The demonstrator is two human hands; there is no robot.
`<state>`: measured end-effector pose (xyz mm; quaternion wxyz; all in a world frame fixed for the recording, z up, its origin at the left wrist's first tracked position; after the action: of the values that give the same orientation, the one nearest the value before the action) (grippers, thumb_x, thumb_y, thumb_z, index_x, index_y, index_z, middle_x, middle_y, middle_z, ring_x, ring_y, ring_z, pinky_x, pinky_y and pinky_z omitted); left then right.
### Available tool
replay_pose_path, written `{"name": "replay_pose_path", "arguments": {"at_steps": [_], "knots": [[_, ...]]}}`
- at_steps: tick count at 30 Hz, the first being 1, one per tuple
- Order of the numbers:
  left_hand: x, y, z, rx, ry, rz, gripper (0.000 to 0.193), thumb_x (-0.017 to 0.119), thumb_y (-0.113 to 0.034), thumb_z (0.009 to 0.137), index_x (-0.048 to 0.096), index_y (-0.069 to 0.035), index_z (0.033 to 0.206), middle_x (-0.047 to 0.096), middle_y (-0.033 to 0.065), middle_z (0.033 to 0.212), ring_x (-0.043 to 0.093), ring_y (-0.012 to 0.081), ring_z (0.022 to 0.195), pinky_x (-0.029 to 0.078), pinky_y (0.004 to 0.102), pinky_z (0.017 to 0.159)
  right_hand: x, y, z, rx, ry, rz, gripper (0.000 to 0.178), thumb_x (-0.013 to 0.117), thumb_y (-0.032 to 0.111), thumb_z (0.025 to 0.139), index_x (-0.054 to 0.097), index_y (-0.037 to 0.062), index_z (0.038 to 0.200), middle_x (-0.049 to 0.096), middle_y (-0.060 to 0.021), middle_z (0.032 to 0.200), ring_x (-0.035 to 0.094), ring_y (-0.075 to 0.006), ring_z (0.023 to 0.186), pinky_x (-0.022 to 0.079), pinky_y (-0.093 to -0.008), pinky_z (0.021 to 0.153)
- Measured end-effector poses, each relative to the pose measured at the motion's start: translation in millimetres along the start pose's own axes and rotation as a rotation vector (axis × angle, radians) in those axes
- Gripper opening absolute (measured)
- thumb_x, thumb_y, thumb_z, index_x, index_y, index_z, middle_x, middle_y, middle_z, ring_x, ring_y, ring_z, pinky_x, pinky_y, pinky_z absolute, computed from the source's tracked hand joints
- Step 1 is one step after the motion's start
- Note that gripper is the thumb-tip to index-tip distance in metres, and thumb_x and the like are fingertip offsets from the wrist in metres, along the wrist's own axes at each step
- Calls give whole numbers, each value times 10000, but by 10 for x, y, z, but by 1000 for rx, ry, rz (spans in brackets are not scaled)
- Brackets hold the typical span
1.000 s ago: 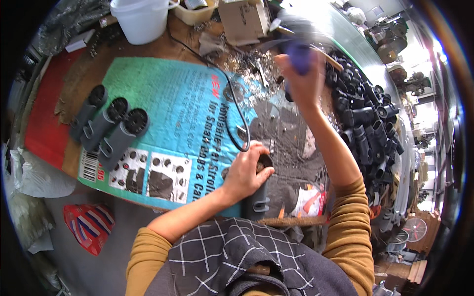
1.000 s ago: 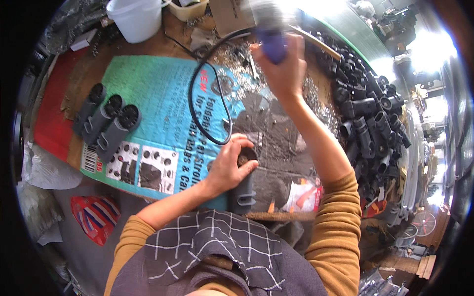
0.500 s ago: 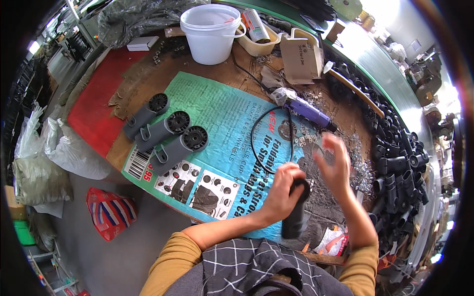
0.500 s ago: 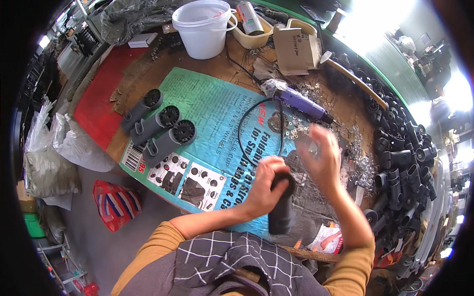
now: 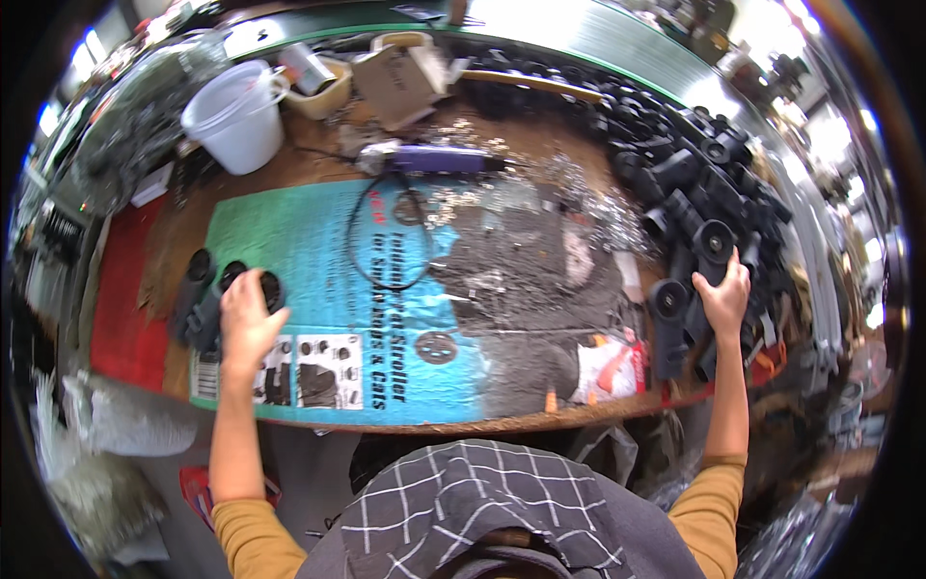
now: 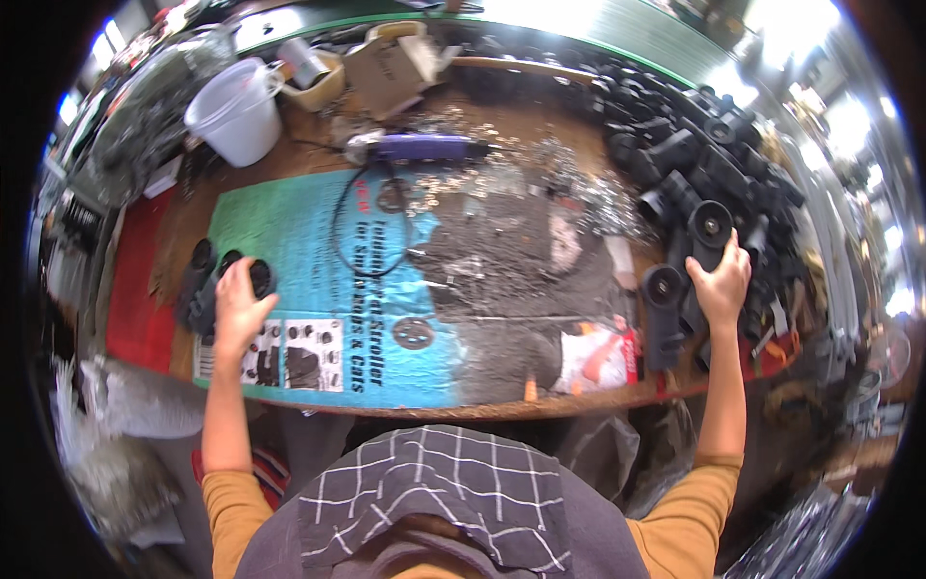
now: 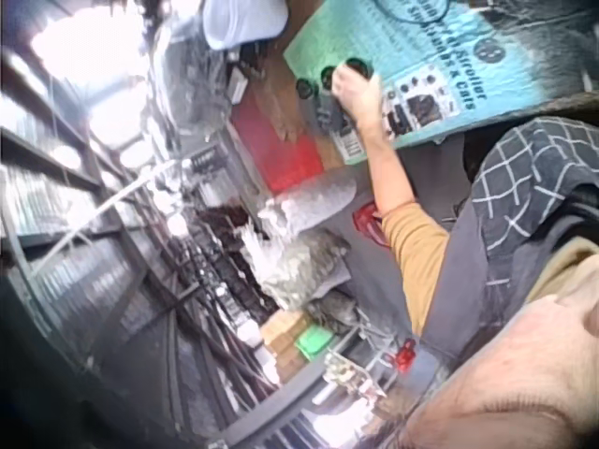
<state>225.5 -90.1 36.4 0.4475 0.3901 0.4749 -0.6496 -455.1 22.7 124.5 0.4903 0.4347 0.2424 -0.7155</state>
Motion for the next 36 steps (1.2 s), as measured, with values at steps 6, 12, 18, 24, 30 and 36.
{"name": "replay_pose_path", "arguments": {"at_steps": [6,12,18,24,30,36], "knots": [[-74,254,151,-138,151,85,695,695,-138,666,461,-54,1315,554,238,1153,549,433,1068,448,490,941,537,-742,-51,150,339,10,822,729,462,735,494,-61,1324,571,-266,1194,540,-410,1118,432,-453,970],[-237,-694,89,-129,67,-384,684,601,-59,688,503,-99,1364,466,127,1123,534,138,715,512,276,732,-248,474,-196,-190,-165,302,281,670,171,873,635,26,1112,632,-129,1096,569,-314,1071,405,-409,981],[5,-1057,-97,-131,89,-373,612,710,-110,699,543,-53,1285,442,106,1112,482,198,877,462,316,819,-1475,2302,-630,-930,131,1067,246,748,116,674,709,42,905,667,-105,972,624,-245,864,502,-365,783],[18,-797,-446,-154,337,-467,875,833,-411,700,428,-67,1395,406,135,1318,503,256,1084,450,367,912,-1880,2794,-939,-937,-132,1434,174,689,222,757,743,100,869,699,-28,938,632,-144,796,520,-255,704],[104,-1154,-377,-41,361,-336,905,802,-324,674,378,-63,1429,387,215,1347,486,407,1197,426,454,1003,-1684,2386,-950,-711,-131,1284,130,726,135,651,678,105,768,637,-20,813,614,-187,770,515,-324,688],[173,-2000,-334,155,394,-661,811,808,-275,655,470,-53,1358,324,154,1281,460,315,1147,418,401,1008,193,1613,-250,-187,175,722,78,708,112,818,682,42,797,648,-96,808,627,-254,780,494,-332,690]]}}
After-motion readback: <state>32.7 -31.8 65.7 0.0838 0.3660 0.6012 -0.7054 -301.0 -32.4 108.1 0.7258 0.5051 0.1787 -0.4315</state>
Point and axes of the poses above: each hand's wrist, its own z-axis towards the middle knuckle, its own x-axis out of the palm, y = z × x, the point moved 4 cm from there along z, towards the middle knuckle
